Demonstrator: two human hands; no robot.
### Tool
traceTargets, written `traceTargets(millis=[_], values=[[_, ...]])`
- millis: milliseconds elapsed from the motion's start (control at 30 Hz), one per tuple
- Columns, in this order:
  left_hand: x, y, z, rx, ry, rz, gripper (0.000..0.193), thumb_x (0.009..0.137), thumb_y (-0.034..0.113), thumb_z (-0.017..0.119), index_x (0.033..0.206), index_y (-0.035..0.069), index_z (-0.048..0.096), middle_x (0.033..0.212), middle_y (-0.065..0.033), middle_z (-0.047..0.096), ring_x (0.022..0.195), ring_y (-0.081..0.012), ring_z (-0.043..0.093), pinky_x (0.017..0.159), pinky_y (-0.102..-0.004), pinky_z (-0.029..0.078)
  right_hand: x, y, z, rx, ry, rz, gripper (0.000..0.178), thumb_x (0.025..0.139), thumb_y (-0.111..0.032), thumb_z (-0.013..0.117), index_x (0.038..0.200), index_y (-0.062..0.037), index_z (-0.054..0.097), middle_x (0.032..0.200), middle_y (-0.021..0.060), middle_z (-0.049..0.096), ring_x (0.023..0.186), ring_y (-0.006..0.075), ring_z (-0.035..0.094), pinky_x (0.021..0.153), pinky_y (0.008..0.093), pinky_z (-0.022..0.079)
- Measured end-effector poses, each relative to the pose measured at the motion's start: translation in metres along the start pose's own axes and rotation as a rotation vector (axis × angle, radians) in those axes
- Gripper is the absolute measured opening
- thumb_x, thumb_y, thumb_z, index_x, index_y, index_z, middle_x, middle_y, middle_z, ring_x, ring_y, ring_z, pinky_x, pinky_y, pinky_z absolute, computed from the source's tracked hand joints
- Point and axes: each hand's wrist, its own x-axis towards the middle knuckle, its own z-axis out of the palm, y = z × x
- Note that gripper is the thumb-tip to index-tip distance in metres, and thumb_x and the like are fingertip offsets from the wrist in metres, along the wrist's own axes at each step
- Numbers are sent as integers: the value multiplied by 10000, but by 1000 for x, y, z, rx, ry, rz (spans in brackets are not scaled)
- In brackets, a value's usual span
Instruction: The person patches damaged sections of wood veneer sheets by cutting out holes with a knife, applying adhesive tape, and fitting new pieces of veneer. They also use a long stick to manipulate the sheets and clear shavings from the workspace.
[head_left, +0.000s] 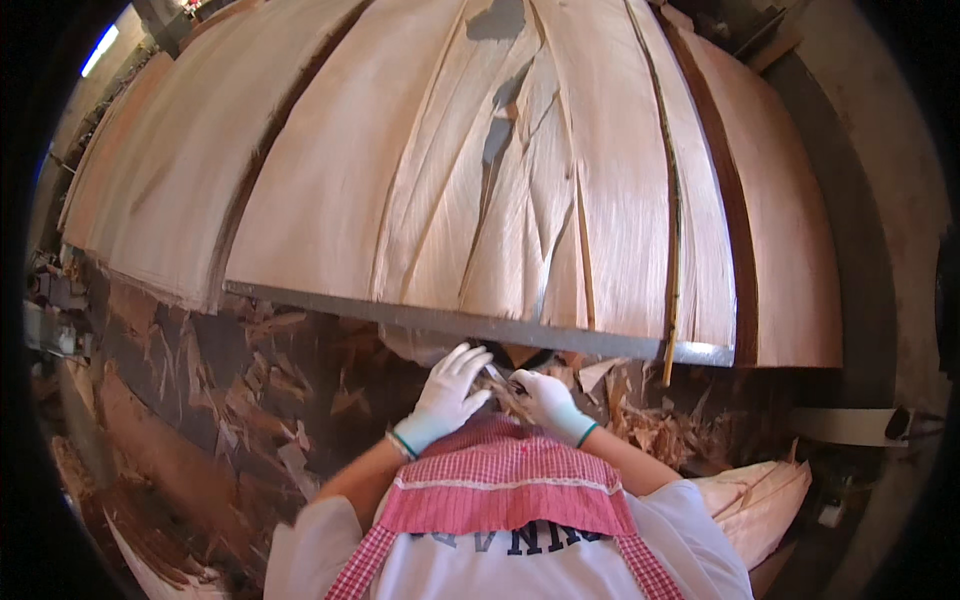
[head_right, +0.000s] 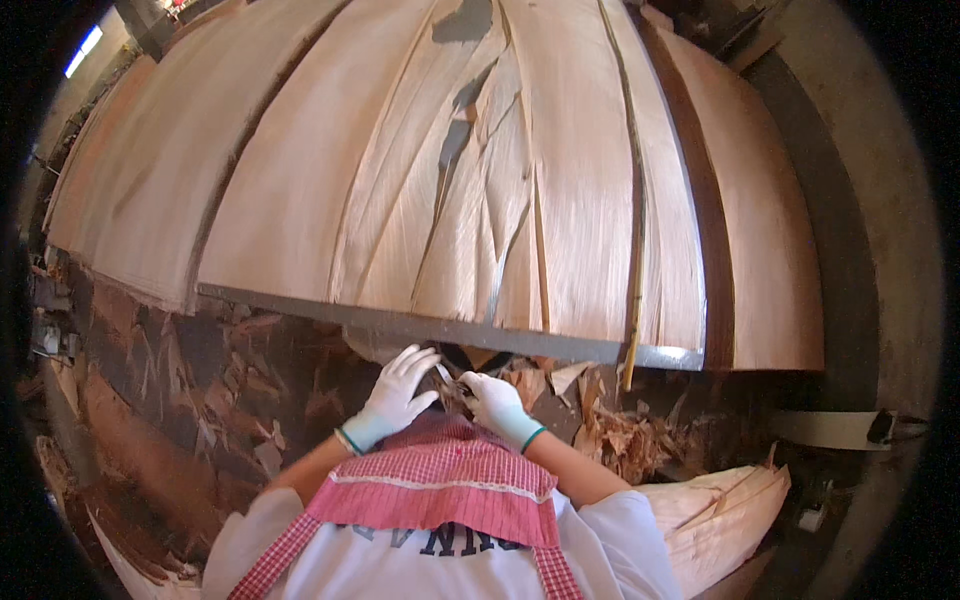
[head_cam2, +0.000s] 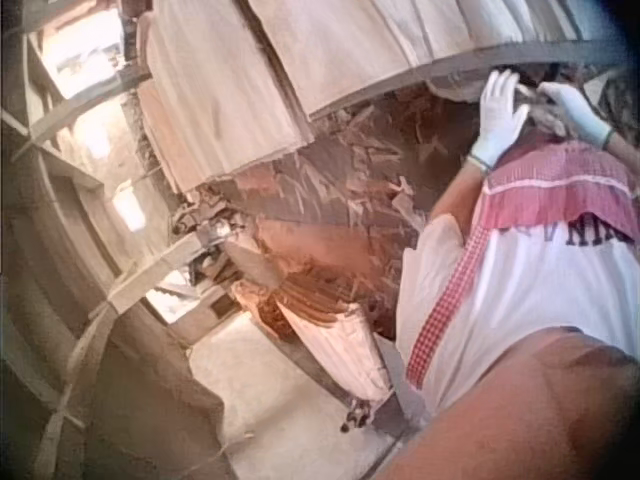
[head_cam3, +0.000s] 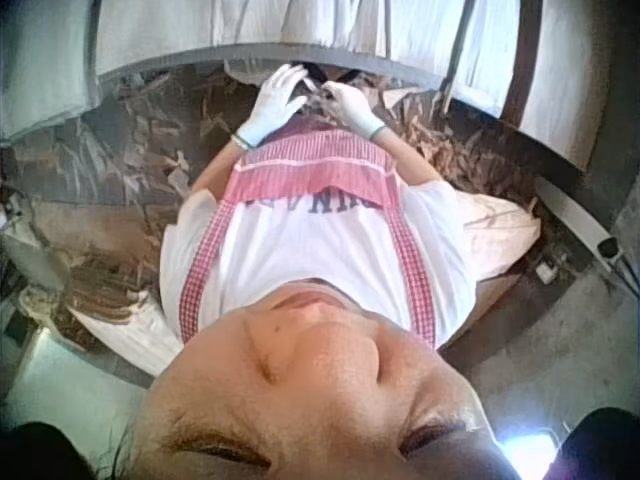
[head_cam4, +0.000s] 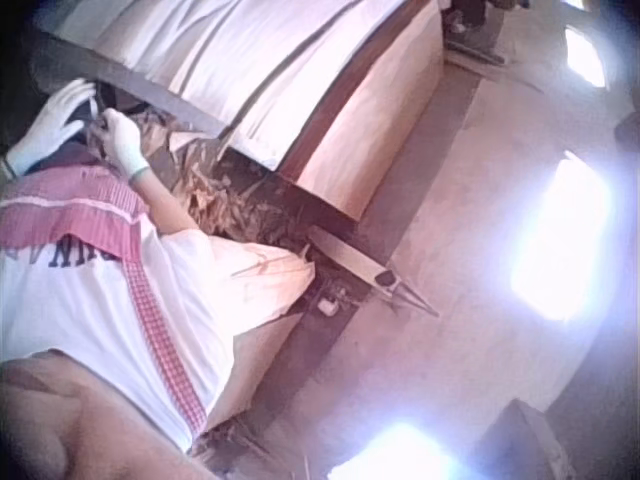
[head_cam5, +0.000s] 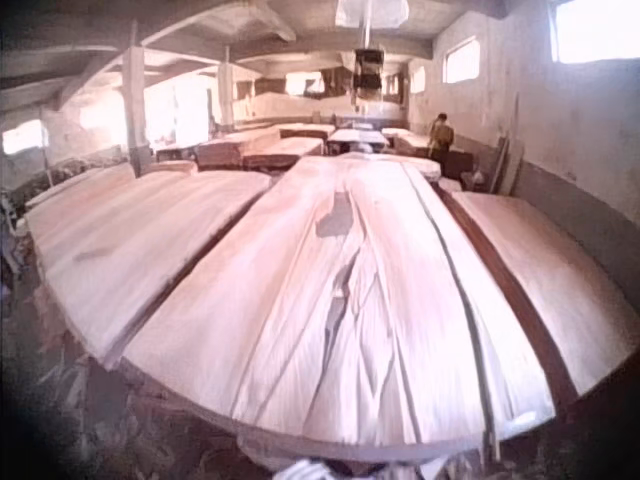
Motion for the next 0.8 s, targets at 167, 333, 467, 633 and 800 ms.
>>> traceTargets(millis=[167,333,467,633,800], values=[[12,6,18,70,-581,307,231,815,282,630,817,53,654,818,-158,645,823,-338,614,803,-442,466,-32,-56,-62,-111,-196,-61,291,837,-258,637,1083,-109,594,976,155,655,861,353,646,712,441,524],[14,19,17,-163,-397,241,194,836,234,597,814,43,615,840,-139,624,825,-341,596,780,-443,475,-48,-54,-58,519,77,118,99,866,-130,643,920,-47,643,778,77,608,691,150,588,661,305,489],[14,17,18,-657,-578,-358,314,954,215,571,1186,3,592,1041,-102,644,974,-175,610,887,-314,474,-57,-26,-71,904,336,373,166,917,-49,534,1057,13,599,870,24,632,805,129,593,710,255,507],[29,50,54,-962,-478,-464,213,926,33,587,1132,-19,577,1051,-40,615,972,-101,571,861,-258,470,-49,-53,-76,491,371,143,363,923,-37,505,1286,-33,528,1064,195,652,974,223,657,852,322,503],[28,1,101,-699,-294,-504,101,908,102,616,939,6,621,784,-39,649,690,-93,601,632,-252,500,-72,-8,-56,540,203,440,259,930,-130,583,1170,-33,568,946,173,666,827,251,672,710,336,513]])
